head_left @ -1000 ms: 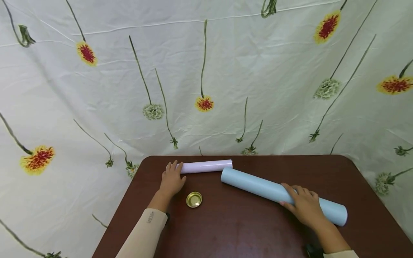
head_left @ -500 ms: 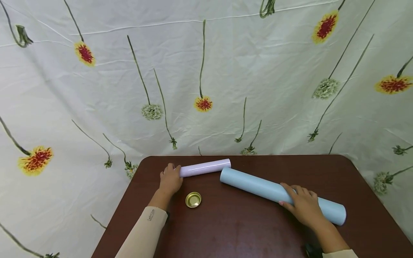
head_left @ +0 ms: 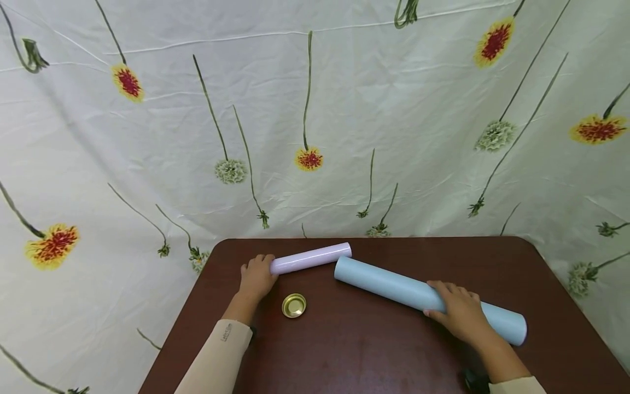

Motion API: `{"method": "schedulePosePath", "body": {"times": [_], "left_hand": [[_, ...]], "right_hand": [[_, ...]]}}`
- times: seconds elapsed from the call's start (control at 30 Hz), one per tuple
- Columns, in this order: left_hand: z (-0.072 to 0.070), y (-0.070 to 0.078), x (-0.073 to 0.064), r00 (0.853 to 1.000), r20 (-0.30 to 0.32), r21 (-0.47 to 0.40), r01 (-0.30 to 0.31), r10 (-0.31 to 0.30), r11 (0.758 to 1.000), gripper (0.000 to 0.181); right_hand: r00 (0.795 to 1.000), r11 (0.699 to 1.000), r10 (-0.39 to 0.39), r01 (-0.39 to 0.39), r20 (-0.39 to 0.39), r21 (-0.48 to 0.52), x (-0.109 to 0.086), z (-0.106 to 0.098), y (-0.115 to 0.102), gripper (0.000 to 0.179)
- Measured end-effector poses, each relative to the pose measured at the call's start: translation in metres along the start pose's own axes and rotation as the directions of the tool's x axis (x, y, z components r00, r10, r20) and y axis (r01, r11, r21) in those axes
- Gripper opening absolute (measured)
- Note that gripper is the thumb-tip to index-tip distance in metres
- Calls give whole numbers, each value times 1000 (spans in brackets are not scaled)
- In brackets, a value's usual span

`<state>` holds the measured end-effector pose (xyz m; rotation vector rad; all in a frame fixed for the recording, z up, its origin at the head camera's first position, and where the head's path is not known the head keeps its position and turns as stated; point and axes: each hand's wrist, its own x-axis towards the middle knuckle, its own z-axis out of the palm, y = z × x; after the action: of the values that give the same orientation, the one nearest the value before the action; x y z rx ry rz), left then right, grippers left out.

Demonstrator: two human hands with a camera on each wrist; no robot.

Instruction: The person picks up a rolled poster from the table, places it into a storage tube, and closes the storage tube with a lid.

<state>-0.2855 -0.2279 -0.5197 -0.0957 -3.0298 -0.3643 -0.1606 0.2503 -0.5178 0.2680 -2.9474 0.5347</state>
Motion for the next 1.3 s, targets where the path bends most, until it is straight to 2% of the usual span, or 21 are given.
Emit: {"method": "schedulePosePath", "body": {"times": [0.33, 0.43, 0.63, 0.87, 1.1, 1.3], "left_hand": [[1, -12, -8, 1000, -30, -141, 2, -6, 990, 48], [3, -17, -11, 999, -34, -200, 5, -12, 980, 48], [3, -23, -20, 997, -75, -309, -43, 21, 950, 45], [1, -27, -30, 995, -101, -342, -48, 14, 939, 44], [1, -28, -39, 993, -117, -378, -42, -3, 925, 44], [-1, -30, -48, 993, -116, -410, -26, -24, 912, 44]], "right_hand": [[998, 1000, -18, 17, 54, 23, 7, 1, -1, 70], [998, 999, -34, 35, 57, -14, 7, 2, -2, 76], [998, 995, -50, 53, 33, -82, 6, 6, -2, 83], [999, 998, -35, 36, 28, -55, 8, 6, 0, 80], [997, 996, -72, 72, 0, -45, 5, 6, 2, 77], [997, 997, -71, 70, -33, -30, 1, 1, 3, 79]]}}
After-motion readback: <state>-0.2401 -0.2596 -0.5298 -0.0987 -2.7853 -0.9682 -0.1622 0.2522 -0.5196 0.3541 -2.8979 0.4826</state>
